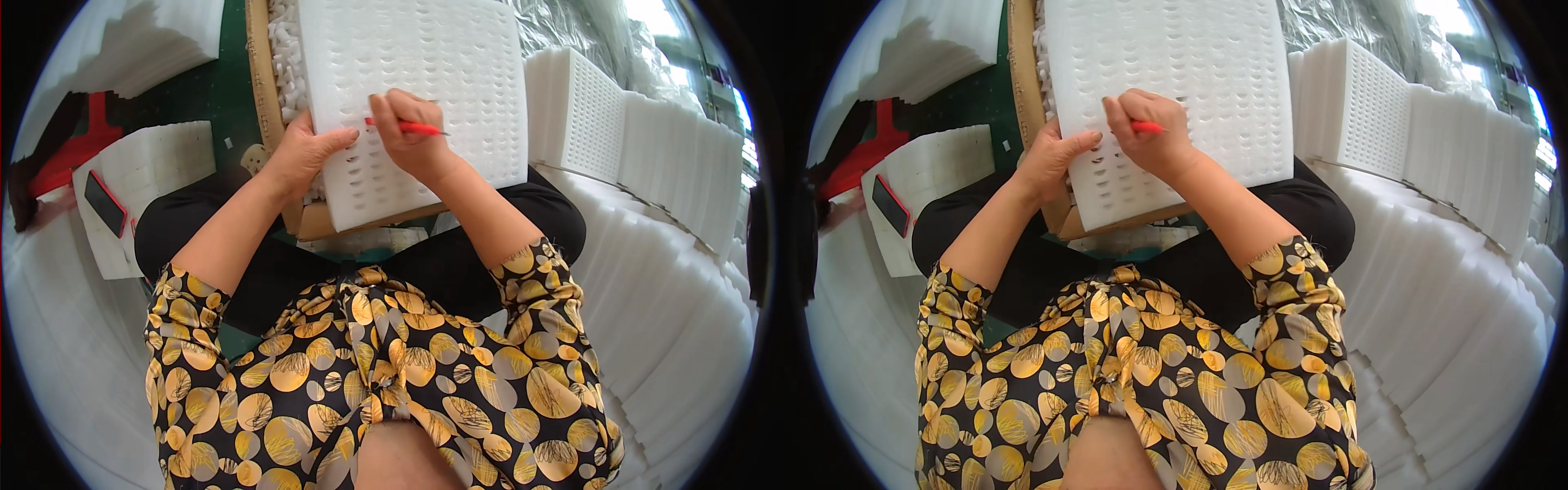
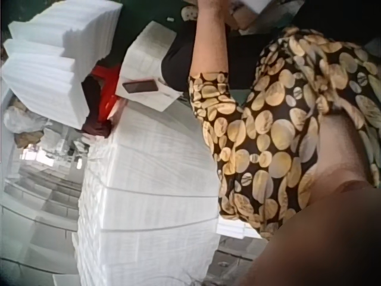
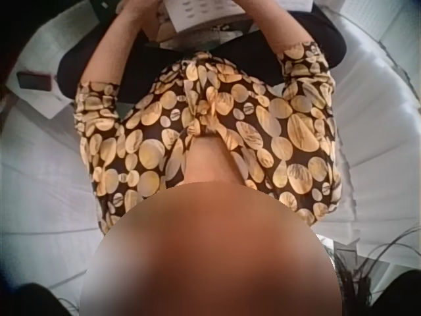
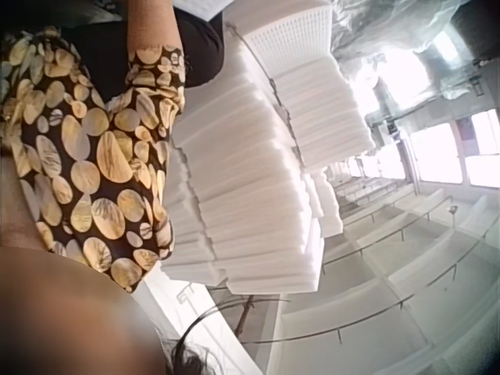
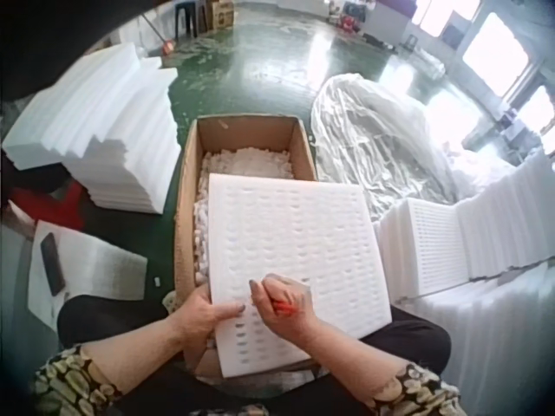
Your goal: Clearing or marking holes in foam blocks using a small red stylus tool.
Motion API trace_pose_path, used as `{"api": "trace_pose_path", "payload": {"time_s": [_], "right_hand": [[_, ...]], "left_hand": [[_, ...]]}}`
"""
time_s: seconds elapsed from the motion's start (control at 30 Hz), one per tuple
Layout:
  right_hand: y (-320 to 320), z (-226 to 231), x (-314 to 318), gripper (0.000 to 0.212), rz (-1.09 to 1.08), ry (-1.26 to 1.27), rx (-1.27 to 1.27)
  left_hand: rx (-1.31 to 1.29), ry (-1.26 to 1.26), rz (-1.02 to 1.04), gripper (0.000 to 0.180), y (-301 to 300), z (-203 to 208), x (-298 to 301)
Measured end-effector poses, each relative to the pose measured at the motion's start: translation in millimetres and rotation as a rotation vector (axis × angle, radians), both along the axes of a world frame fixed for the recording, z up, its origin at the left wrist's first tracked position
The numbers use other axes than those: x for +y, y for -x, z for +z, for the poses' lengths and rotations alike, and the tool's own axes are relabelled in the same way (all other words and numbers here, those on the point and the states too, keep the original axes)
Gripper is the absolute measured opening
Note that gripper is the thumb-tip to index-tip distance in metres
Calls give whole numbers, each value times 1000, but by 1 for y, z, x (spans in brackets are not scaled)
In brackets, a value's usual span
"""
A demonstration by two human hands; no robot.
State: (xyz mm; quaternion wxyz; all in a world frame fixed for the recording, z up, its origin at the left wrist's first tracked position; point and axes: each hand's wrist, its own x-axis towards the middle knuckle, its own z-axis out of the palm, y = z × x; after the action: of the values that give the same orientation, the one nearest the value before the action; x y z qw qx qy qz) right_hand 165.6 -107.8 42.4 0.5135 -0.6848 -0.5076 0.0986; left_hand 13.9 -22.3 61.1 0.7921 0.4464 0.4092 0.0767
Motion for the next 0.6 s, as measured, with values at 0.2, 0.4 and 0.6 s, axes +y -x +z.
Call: {"api": "trace_pose_path", "payload": {"time_s": [0.2, 0.4, 0.6], "right_hand": [[1, 13, 3, 38, 2, -96, 256], [1, 5, 2, 39, 9, 132, -367], [-5, 14, 4, 38, -18, -91, 267]], "left_hand": [[22, 23, 1, 41, 1, 0, 3], [-38, -12, -19, 42, -1, -4, -2], [-36, 55, -33, 43, 0, 0, 4]]}}
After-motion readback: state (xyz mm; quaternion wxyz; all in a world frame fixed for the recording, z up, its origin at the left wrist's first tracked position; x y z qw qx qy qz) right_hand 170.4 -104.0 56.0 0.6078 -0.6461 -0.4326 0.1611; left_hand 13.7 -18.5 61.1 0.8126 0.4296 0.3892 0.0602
